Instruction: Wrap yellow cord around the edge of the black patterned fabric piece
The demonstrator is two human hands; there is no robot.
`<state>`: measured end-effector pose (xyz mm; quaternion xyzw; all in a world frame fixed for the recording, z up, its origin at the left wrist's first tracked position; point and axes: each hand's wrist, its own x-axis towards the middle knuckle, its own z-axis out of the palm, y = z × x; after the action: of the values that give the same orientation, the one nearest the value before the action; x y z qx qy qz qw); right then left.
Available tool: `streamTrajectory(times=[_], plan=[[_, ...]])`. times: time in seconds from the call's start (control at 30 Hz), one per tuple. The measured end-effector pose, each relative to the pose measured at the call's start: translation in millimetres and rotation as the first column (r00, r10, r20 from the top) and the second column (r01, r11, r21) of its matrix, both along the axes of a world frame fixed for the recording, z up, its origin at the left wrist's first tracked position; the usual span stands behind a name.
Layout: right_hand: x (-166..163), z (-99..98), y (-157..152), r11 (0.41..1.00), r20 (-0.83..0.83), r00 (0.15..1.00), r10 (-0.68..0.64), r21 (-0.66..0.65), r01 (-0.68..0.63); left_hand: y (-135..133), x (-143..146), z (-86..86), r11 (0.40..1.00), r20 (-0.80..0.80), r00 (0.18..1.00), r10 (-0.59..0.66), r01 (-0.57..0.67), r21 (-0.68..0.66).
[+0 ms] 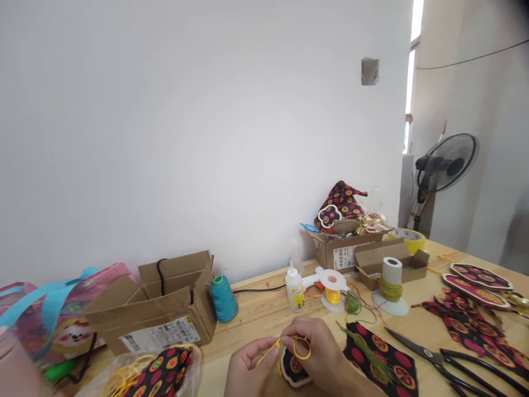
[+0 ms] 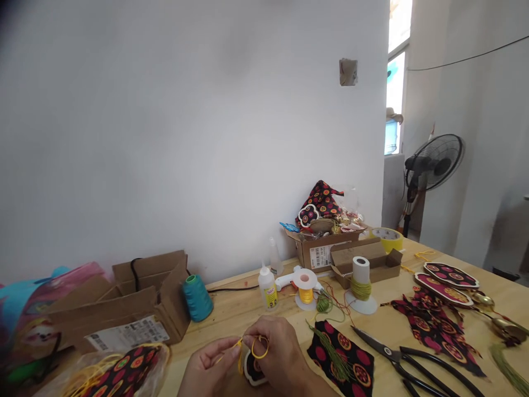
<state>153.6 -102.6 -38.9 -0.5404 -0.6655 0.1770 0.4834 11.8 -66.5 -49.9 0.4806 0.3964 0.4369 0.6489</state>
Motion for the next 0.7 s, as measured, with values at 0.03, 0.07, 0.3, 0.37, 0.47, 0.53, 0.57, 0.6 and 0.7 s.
streamTrajectory(times=[0.03, 0.07, 0.3, 0.37, 0.47, 0.53, 0.57, 0.6, 0.7], plan=[[0.7, 0.0, 0.4, 1.0, 0.016, 1.0, -0.007, 0.01, 0.007, 0.0, 0.3, -0.3, 0.999, -0.023, 0.999, 0.036, -0.035, 0.033], [1.4, 0.0, 0.8, 1.0, 0.029, 0.999, -0.017, 0.02, 0.017, -0.1, 0.7, -0.5, 0.995, -0.041, 0.996, 0.074, -0.071, 0.068], [1.8, 3.8, -0.3, 0.996, 0.115, 0.993, -0.038, 0.09, 0.028, -1.3, 1.2, 3.9, 0.993, -0.058, 0.996, 0.064, -0.058, 0.1], [0.6, 5.0, -2.5, 0.993, 0.144, 0.989, -0.022, 0.119, 0.005, -0.2, -1.2, 3.3, 0.996, -0.057, 0.998, 0.012, -0.007, 0.086], [-0.8, 4.9, -4.0, 0.988, 0.161, 0.987, 0.015, 0.152, -0.04, 2.9, -4.6, -2.3, 0.995, -0.009, 0.999, -0.039, 0.04, 0.087], [-0.9, 3.4, -3.0, 0.988, 0.151, 0.988, 0.015, 0.152, -0.038, 5.4, -5.7, -7.7, 0.993, 0.005, 0.998, -0.062, 0.061, 0.104], [-0.7, 2.5, -2.2, 0.989, 0.143, 0.99, 0.007, 0.148, -0.028, 6.5, -5.7, -10.2, 0.992, 0.011, 0.999, -0.051, 0.05, 0.115], [-0.5, 1.5, -1.3, 0.99, 0.134, 0.991, -0.004, 0.144, -0.015, 7.5, -5.6, -12.4, 0.991, 0.017, 0.999, -0.04, 0.038, 0.128], [-0.3, -0.3, 0.1, 0.991, 0.124, 0.992, -0.027, 0.136, 0.01, 8.4, -4.9, -15.8, 0.988, 0.047, 0.999, 0.006, -0.013, 0.153]])
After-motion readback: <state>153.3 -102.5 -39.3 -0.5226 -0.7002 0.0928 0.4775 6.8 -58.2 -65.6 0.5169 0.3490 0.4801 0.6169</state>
